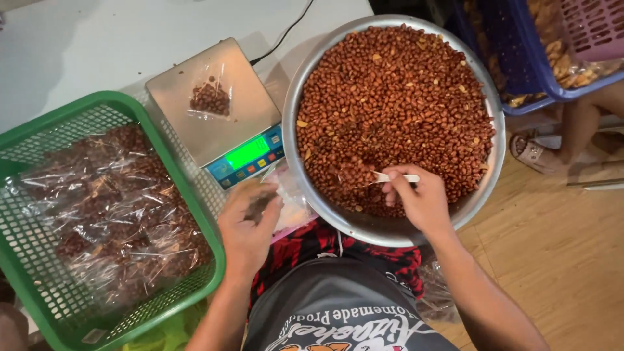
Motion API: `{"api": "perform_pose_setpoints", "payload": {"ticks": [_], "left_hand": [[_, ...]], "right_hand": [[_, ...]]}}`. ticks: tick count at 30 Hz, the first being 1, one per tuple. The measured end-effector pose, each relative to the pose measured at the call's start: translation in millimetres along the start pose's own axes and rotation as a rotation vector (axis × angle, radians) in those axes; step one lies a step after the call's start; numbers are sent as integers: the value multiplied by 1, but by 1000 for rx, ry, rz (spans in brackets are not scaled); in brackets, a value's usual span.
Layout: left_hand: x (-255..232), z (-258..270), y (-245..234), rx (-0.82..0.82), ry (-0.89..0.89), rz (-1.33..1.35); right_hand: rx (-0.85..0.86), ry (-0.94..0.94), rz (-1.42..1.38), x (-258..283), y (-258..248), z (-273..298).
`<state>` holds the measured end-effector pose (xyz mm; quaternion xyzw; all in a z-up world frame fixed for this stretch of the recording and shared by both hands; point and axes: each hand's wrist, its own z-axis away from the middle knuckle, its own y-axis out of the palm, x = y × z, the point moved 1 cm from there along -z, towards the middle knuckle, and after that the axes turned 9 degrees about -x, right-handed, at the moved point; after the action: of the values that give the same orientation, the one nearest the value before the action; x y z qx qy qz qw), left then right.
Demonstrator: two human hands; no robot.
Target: Scooping roasted peanuts into small plastic bags and weighing them on a digital scale for packaging.
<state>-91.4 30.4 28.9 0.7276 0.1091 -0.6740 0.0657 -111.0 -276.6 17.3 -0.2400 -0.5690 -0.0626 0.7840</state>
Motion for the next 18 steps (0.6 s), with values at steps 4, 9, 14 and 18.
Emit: {"api": "perform_pose_setpoints", "payload": {"ticks": [4,9,14,18], "left_hand": [[-15,-9,17,125,150,-29],[-12,-16,28,124,176,23],[-38,-29,41,254,259,-51],[-29,-34,57,472,132,49]], "right_hand": [[-19,-30,-49,7,-18,5],[-26,-133,-93,13,-31,8],[-40,-191,-86,20,-35,12],[-62,-197,-126,25,-38,13]]}}
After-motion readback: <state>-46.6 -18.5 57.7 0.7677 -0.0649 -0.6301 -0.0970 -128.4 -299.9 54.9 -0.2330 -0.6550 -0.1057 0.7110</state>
